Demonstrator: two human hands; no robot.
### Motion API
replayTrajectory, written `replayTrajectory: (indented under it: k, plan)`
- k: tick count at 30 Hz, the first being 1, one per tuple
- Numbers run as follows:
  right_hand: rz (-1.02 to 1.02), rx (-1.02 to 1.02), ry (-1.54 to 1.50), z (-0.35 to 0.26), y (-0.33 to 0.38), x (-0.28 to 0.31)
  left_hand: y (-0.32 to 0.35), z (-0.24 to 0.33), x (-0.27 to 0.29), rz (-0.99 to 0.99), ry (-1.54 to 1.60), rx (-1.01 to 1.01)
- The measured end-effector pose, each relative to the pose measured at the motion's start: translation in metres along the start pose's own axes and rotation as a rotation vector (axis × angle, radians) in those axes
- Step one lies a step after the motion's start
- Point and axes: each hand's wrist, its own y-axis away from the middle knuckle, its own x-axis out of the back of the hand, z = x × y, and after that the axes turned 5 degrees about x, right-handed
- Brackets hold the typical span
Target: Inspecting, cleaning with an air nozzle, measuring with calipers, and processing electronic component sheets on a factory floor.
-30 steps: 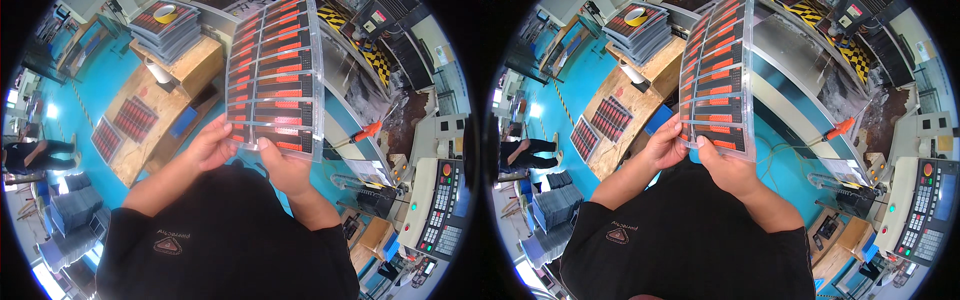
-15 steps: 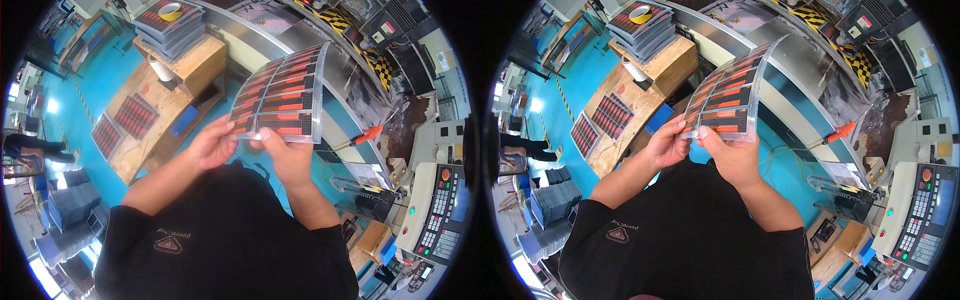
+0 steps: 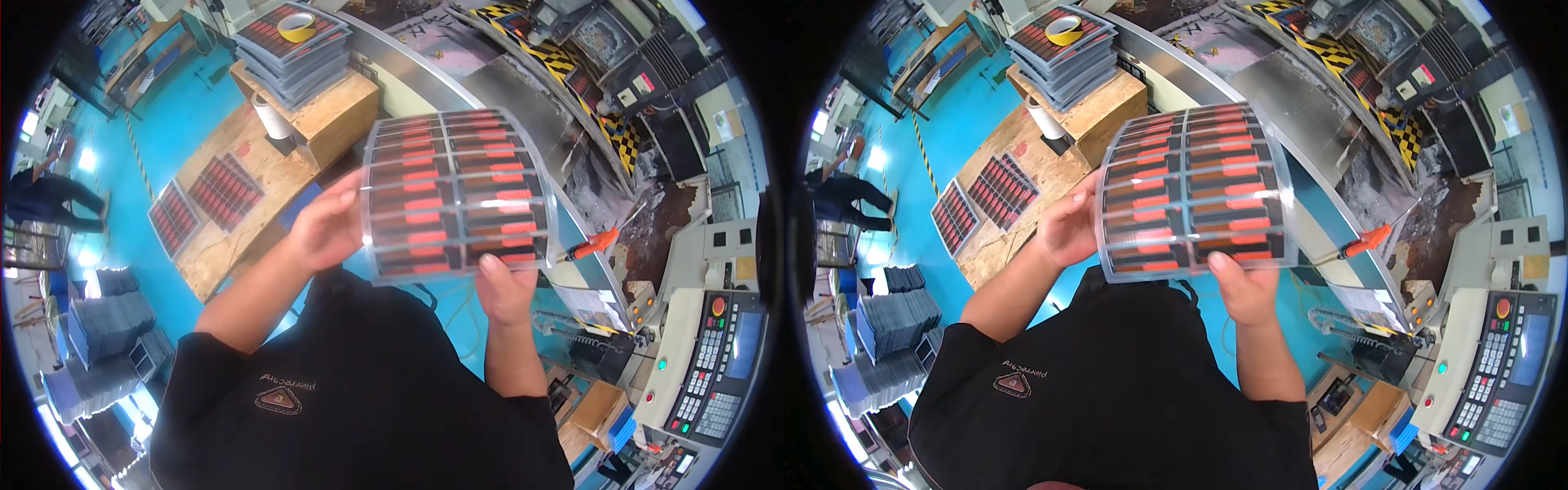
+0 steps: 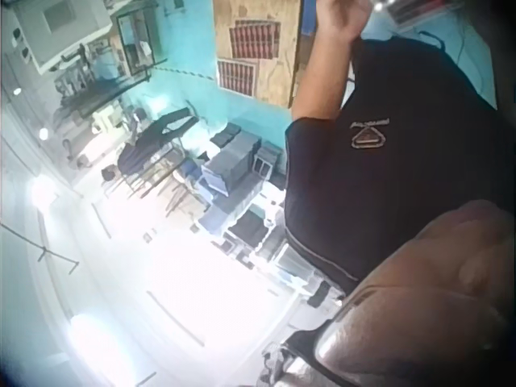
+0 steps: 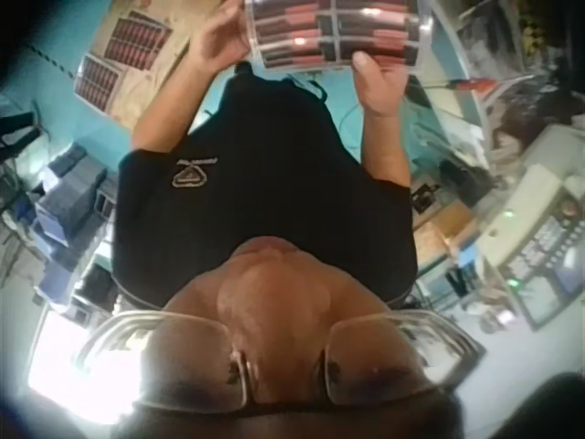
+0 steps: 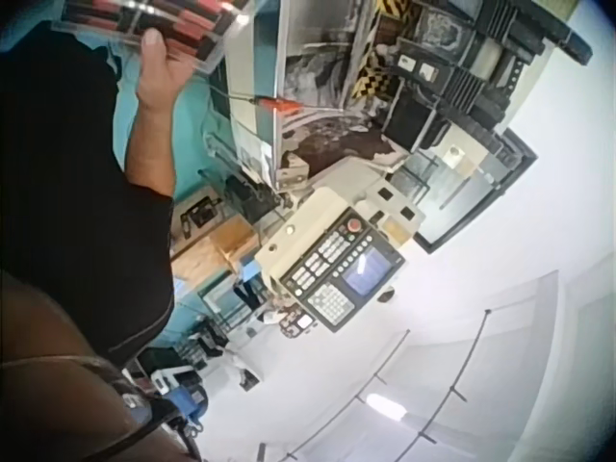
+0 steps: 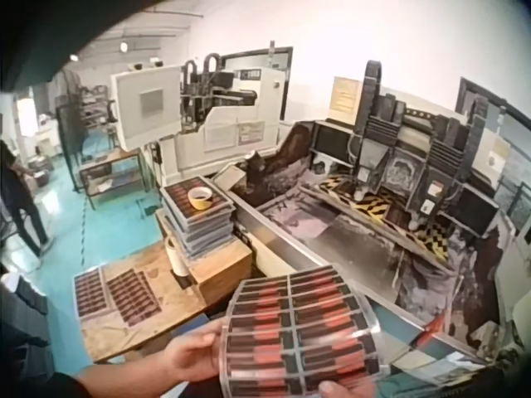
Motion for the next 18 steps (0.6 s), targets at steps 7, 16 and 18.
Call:
replayTrajectory:
  k: [7,16,18]
  plan:
    - [0.023,-0.104,-0.142,-0.004,0.017,0.024,-0.001,0.027,-0.008,0.131,-0.23,-0.076]
    - [-0.393,-0.678,0.079,-0.013,0.029,0.056,-0.007,0.03,-0.02,0.266,-0.201,-0.068]
    - [-0.873,-0.674,0.472,-0.029,0.016,0.042,-0.01,0.03,-0.017,0.293,-0.183,-0.043]
